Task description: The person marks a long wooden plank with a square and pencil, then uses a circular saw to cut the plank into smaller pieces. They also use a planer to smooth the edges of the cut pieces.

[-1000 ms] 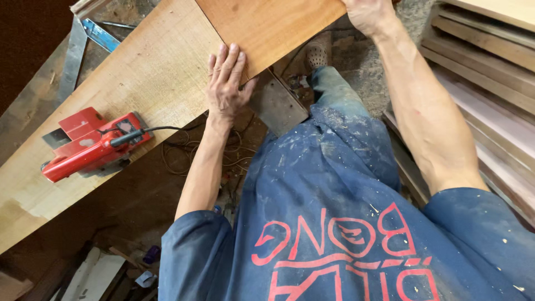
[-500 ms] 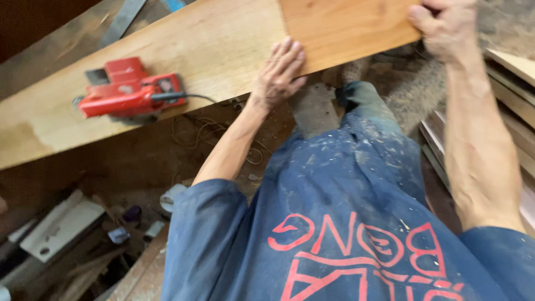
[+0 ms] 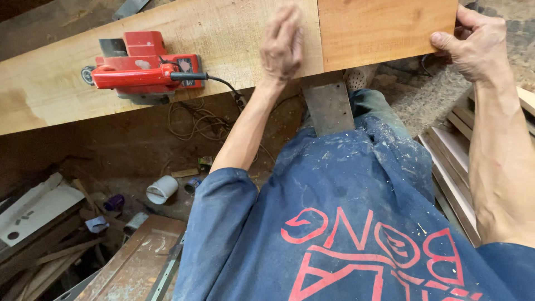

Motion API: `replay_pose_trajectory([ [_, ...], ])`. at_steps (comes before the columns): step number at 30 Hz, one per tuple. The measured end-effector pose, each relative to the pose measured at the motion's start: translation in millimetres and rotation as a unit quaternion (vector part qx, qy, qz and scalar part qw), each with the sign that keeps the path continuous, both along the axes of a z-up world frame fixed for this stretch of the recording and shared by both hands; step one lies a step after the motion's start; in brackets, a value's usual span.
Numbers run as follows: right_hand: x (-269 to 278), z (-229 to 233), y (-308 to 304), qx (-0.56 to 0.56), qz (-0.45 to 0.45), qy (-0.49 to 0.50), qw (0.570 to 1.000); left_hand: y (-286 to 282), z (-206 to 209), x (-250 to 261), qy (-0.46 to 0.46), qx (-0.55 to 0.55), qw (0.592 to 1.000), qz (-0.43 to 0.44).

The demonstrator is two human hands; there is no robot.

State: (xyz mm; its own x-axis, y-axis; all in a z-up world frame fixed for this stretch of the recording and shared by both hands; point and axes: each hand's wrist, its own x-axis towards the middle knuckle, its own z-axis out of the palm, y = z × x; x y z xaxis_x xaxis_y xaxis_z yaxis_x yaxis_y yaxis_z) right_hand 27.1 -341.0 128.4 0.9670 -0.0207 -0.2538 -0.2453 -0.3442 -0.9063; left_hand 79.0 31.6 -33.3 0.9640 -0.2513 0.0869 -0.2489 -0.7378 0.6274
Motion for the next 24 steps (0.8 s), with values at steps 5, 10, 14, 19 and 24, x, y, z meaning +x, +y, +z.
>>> replay_pose_trajectory([
  [5,-2.6,-9.2,-3.6,0.017,-0.021,0.046,0.999,15.3,13.0,1.6,-0.089,0.132,0.987,-0.026],
  [10,-14.0,-35.8,-18.2,-0.09,0.061,-0.051,0.993,11.1,17.4,0.0,-0.098,0.131,0.986,-0.019],
  [14,-20.9,-55.1,-29.5,-0.107,0.061,-0.086,0.989,11.1,17.6,0.6,-0.08,0.117,0.99,-0.023],
  [19,-29.2,-62.2,-26.1,-0.071,-0.051,0.072,0.994,14.3,13.4,-0.5,-0.092,0.1,0.991,-0.024],
  [24,-35.7,-63.0,-22.2,0.148,-0.164,0.109,0.969,2.8,14.8,-2.5,-0.127,0.046,0.991,-0.01],
])
